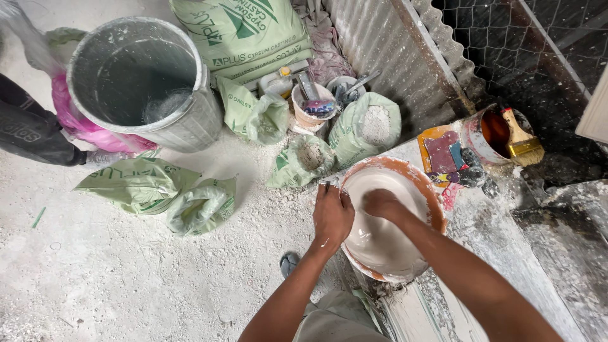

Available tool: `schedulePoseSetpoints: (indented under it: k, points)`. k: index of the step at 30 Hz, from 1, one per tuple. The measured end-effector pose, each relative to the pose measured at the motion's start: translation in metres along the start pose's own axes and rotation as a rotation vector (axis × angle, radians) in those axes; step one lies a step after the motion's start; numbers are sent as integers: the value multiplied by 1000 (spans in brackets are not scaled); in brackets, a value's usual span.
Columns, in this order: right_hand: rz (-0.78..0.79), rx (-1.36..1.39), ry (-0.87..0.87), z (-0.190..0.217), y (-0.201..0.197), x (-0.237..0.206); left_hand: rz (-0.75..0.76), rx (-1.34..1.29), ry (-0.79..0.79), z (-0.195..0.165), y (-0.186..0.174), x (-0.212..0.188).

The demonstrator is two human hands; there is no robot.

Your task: The person spreads white plaster paste by hand along the recessed channels of long decorative moldings laid on a workbench, working section by section along their length. They then mix more plaster paste in a bowl with their hand and scoop it out.

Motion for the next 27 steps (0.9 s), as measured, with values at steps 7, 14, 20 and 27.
schedulePoseSetpoints:
  k: [7,14,20,27]
  points:
    - [239,140,-30,24,52,-59,13,-15,-6,-1,-1,0]
    - [-5,-179,-108,4,-6,-1,26,-20,-19,-3,-1,-1]
    - [310,-2,-25,37,58,-53,-32,17,57,0,0,0]
    - [206,8,62,-29,14,-10,27,-32,-60,-3,-2,0]
Point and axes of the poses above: each hand's wrist, its own x-axis towards the middle knuckle, its own y-axis out of the palm, z = x × y, the point moved 3 cm from there along x, towards the middle knuckle, and after that the axes turned 15 degrees about y, right-handed, at the moved point
